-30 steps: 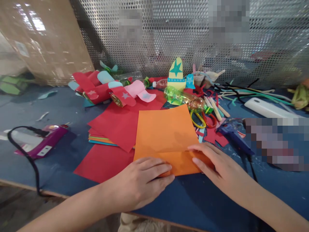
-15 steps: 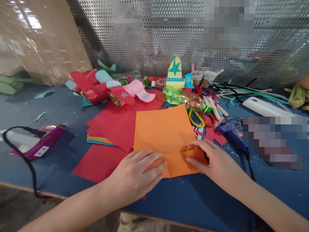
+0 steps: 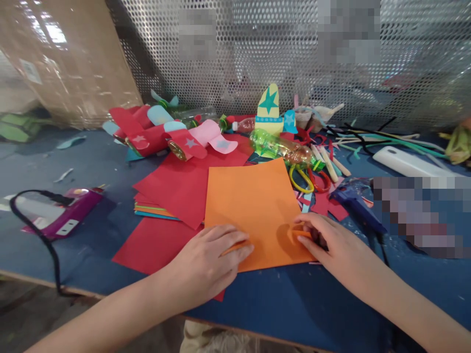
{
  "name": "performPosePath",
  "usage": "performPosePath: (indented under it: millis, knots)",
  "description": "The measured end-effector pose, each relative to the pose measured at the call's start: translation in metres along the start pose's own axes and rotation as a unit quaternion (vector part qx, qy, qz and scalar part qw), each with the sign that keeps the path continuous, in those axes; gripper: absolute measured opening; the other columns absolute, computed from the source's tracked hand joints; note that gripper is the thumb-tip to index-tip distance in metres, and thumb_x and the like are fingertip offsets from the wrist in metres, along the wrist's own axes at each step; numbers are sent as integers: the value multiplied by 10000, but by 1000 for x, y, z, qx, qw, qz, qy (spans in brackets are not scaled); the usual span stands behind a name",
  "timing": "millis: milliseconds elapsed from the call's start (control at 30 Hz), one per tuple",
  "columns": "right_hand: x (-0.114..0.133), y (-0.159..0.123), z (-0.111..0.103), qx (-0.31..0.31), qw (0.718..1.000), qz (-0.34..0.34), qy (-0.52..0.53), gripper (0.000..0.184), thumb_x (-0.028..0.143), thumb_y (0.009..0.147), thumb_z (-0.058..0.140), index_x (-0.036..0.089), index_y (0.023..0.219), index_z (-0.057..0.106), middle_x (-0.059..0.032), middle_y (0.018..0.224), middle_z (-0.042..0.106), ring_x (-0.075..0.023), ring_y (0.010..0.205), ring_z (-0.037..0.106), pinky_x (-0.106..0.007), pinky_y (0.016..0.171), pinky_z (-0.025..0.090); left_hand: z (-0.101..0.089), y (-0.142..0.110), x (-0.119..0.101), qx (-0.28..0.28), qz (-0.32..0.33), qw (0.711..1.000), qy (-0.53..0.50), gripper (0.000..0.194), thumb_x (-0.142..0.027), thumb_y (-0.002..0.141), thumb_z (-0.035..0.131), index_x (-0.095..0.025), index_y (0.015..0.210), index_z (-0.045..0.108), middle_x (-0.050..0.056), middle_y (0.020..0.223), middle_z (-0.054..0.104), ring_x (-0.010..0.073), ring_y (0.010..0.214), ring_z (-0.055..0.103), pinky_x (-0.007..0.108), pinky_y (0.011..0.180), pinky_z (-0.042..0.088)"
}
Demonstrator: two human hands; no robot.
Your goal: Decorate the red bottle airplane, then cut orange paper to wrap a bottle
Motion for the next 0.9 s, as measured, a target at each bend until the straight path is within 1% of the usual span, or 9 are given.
performPosePath:
  millis: [67,200,333,500,633,667,733,833,900]
  knots:
    - [-1,-1,0,6,1000,15,2,190,231,840,489,232,1024,540,-50,914,686,-186,790,672,-301,711,536,-2,1,-1,0,12,1000,-5,265,-141,895,435,-164,1068,634,49,1071,670,199,1037,560,347,900,481]
    - [-4,-1,0,14,998,52,22,184,234,829,507,243,1012,526,-10,790,671,-165,701,661,-266,633,530,-7,3,-3,21,49,999,1,302,-168,938,375,-187,1116,617,33,1078,682,184,974,589,326,850,494]
    - [-9,0,1,5,997,65,38,160,241,813,531,240,973,516,5,741,648,-153,662,645,-254,607,522,-11,3,-2,21,55,998,17,303,-162,950,365,-197,1117,615,20,1061,693,157,923,615,314,862,491]
    - [-11,1,2,0,998,59,33,146,253,812,541,238,954,509,9,724,629,-148,636,636,-249,582,517,-17,-5,-7,19,56,997,45,365,-116,969,280,-173,1111,611,22,1061,695,131,943,624,268,851,503]
    - [-7,0,1,-16,999,26,11,121,215,820,506,233,940,505,-16,821,620,-142,661,640,-244,594,525,-16,-18,-19,26,44,993,107,383,-88,964,267,-168,1146,594,3,1112,680,124,1022,607,246,864,501]
    - [-6,0,0,-18,1000,19,6,113,212,827,493,230,938,503,-24,852,615,-139,660,641,-243,591,526,-15,-21,-21,22,34,992,122,374,-108,966,277,-173,1160,589,0,1133,672,126,1042,600,250,879,496]
    - [-5,-1,0,-18,1000,6,-2,102,215,844,470,225,941,499,-36,889,602,-137,652,644,-245,581,529,-11,-28,-26,36,9,989,142,347,-235,977,317,-177,1215,563,10,1197,639,146,1091,578,268,901,491]
    - [-6,-1,1,-22,1000,-12,-13,95,229,863,441,220,940,496,-41,882,592,-142,629,649,-253,559,531,-4,-37,-33,76,-7,985,152,464,-413,954,352,-170,1332,465,33,1341,532,189,1211,492,306,954,468]
    - [-6,-2,1,-27,999,-26,-19,98,235,872,423,218,934,498,-44,872,588,-146,621,653,-258,551,532,0,-41,-36,84,-13,984,154,538,-466,934,373,-162,1377,405,39,1405,461,210,1271,429,332,1000,434]
Point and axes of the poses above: each hand's wrist, its own y-axis towards the middle knuckle, its own z-axis out of the palm, x = y × z, the point moved 3 cm from there along y, towards the middle knuckle
